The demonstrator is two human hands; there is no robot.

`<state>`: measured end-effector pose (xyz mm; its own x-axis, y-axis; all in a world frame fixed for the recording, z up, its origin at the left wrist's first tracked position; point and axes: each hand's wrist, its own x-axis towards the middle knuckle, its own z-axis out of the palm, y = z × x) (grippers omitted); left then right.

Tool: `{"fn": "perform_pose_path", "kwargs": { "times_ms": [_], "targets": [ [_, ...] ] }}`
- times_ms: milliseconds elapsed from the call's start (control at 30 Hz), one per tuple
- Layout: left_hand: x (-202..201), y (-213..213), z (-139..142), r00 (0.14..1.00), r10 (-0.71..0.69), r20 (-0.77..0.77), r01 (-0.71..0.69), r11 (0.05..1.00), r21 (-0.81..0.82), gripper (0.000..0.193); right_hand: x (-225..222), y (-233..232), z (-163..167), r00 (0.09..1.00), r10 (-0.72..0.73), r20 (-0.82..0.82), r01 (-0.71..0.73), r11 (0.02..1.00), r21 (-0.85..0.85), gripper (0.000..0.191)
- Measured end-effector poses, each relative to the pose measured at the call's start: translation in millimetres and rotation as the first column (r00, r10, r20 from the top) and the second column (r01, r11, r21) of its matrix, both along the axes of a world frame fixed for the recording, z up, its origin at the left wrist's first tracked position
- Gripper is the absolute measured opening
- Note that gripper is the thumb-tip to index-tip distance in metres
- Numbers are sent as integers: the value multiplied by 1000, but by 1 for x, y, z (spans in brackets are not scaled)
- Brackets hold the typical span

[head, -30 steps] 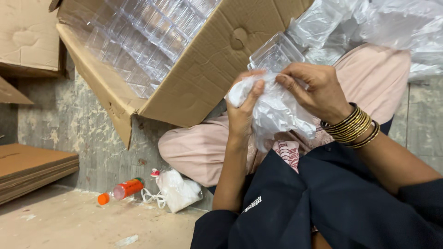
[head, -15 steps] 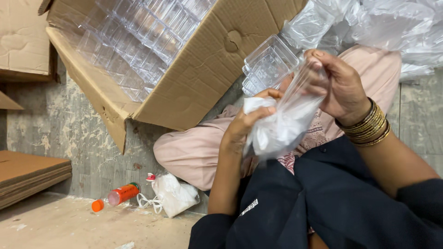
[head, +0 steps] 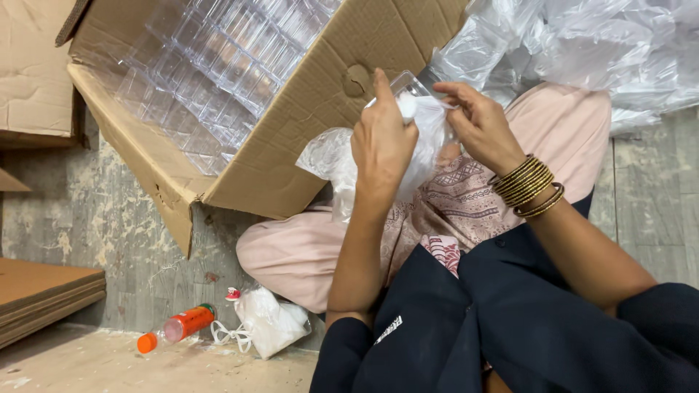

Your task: The person sits on the floor and packs clear plastic containers into white plastic bags one at a time, placing each filled bag onto a growing pile beside them. They occasionally reach into a cardboard box to retrieve more containers and handle white straps or ties on the bags.

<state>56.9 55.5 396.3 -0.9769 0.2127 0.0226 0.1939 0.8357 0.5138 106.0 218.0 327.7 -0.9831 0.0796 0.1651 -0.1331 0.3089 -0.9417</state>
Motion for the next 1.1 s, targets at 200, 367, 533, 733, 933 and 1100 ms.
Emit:
{"fn": "perform_pose_path", "kwargs": {
  "times_ms": [200, 367, 533, 733, 933, 1100],
  "targets": [
    [-3, -29, -13, 991, -50, -123, 96, 911, 401, 28, 7, -12, 27, 999, 33, 2, -31, 960, -278, 46],
    [4, -43, -33, 999, 35, -33, -5, 760, 650, 17, 12, -26, 51, 934, 49, -354, 25, 979, 202, 44],
    [-11, -53, -69, 998, -15, 60, -44, 516, 856, 21, 0, -32, 46, 989, 48, -140, -15, 972, 233, 30],
    [-22, -62, -75, 935, -8, 355, -345, 219, 913, 11, -29, -43, 25, 962, 115, -247, -70, 981, 182, 21],
    [0, -70, -44, 989, -52, 140, -117, 312, 943, 17, -25, -51, 29, 983, 150, -103, -145, 988, 49, 28],
    [25, -77, -34, 995, 6, -102, 79, 582, 809, 18, -1, -32, 42, 877, 468, 105, -375, 806, -459, 49]
  ]
}}
